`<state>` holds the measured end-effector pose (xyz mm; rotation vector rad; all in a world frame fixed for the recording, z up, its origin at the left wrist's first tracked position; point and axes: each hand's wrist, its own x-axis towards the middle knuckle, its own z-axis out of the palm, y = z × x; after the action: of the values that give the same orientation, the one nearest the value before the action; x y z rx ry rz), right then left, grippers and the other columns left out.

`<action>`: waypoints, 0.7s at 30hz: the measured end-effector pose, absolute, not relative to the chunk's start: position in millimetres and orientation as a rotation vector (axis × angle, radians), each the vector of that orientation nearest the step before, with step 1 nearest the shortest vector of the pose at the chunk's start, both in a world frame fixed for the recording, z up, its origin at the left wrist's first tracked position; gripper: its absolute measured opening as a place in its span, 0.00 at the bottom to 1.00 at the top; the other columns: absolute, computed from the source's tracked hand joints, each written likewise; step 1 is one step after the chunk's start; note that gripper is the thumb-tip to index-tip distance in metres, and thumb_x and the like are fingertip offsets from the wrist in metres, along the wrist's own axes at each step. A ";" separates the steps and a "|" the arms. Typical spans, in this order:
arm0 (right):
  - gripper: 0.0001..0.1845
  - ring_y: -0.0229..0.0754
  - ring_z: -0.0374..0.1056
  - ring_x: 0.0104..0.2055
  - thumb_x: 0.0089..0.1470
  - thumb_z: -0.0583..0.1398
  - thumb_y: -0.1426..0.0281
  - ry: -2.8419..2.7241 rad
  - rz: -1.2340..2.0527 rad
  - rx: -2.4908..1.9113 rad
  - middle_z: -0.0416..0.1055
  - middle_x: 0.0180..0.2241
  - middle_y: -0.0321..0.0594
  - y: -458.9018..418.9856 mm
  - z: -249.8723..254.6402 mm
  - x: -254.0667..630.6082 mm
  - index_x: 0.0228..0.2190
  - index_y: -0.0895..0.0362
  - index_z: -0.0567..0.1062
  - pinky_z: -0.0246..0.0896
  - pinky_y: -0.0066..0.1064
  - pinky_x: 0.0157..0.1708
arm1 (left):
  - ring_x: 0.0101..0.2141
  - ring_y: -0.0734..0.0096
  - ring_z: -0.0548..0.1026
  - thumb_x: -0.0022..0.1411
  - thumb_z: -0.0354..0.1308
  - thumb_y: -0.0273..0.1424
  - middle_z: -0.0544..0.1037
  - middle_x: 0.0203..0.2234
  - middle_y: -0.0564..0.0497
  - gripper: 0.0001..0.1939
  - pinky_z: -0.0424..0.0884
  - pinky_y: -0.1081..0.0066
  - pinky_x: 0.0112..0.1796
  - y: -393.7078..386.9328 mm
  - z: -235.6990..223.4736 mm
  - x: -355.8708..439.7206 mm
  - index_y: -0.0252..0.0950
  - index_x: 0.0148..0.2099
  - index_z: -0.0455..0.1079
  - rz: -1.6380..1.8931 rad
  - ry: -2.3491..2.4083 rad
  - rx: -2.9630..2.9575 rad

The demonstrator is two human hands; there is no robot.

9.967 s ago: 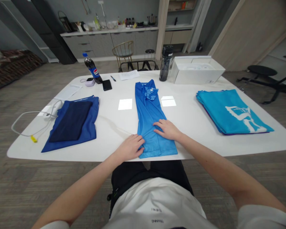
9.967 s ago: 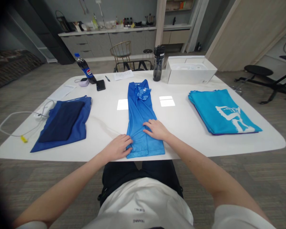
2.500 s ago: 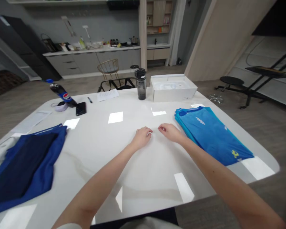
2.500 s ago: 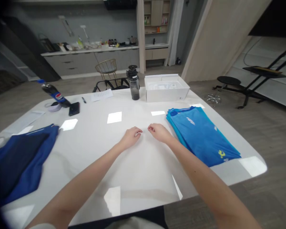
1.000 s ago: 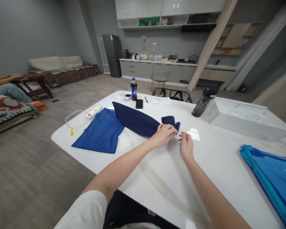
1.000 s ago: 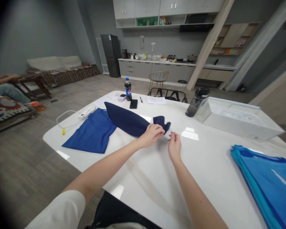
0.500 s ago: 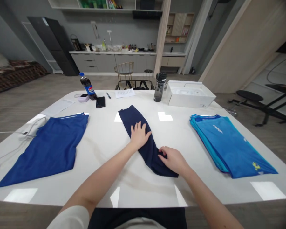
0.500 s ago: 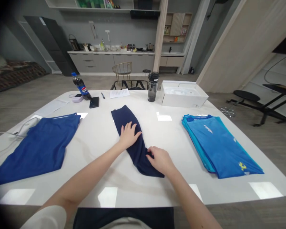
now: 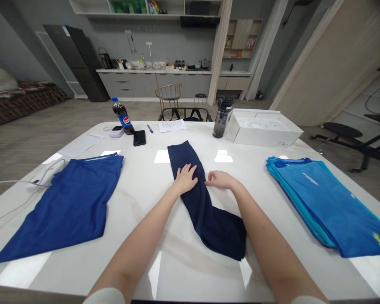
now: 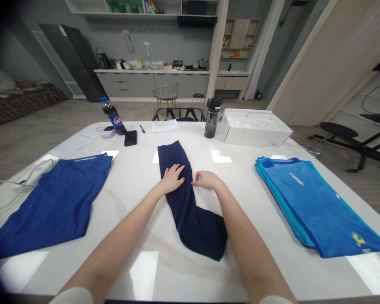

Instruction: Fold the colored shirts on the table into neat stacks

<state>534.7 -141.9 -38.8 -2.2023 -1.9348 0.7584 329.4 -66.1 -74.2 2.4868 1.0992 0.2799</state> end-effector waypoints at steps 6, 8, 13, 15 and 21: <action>0.17 0.42 0.69 0.29 0.57 0.64 0.54 -1.887 0.854 -2.050 0.72 0.26 0.34 -150.1 -39.6 536.9 0.42 0.53 0.76 0.58 0.30 0.31 | 0.65 0.47 0.60 0.65 0.54 0.34 0.68 0.60 0.39 0.32 0.47 0.37 0.65 -71.4 -67.9 332.9 0.42 0.71 0.58 0.388 1.055 2.475; 0.18 0.41 0.68 0.28 0.57 0.63 0.57 -1.871 0.913 -1.987 0.71 0.25 0.32 -150.4 -39.0 538.4 0.45 0.54 0.75 0.58 0.29 0.31 | 0.64 0.48 0.61 0.68 0.53 0.39 0.69 0.59 0.40 0.29 0.45 0.34 0.65 -74.8 -65.9 334.4 0.43 0.69 0.60 0.394 1.029 2.479; 0.25 0.39 0.65 0.27 0.56 0.63 0.62 -1.792 1.094 -1.875 0.69 0.25 0.31 -150.1 -40.2 547.9 0.54 0.58 0.72 0.59 0.29 0.29 | 0.68 0.50 0.56 0.66 0.56 0.38 0.65 0.65 0.43 0.30 0.34 0.31 0.65 -81.6 -60.6 335.3 0.49 0.69 0.59 0.302 0.806 2.495; 0.26 0.38 0.64 0.26 0.57 0.62 0.64 -1.717 1.177 -1.866 0.69 0.25 0.31 -150.8 -39.7 553.9 0.56 0.59 0.71 0.60 0.29 0.29 | 0.69 0.52 0.55 0.63 0.59 0.35 0.64 0.66 0.46 0.35 0.32 0.33 0.66 -79.4 -55.1 332.8 0.52 0.71 0.56 0.209 0.669 2.465; 0.28 0.39 0.65 0.26 0.57 0.60 0.67 -1.615 1.149 -1.919 0.72 0.26 0.34 -150.8 -37.9 560.9 0.59 0.60 0.70 0.61 0.29 0.30 | 0.57 0.56 0.72 0.64 0.60 0.45 0.77 0.52 0.48 0.30 0.51 0.46 0.66 -75.1 -38.6 331.2 0.46 0.66 0.63 0.124 0.600 2.324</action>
<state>560.9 -150.8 -37.9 -1.9190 -1.6145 1.1486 331.2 -75.1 -38.6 2.3241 0.6000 0.1237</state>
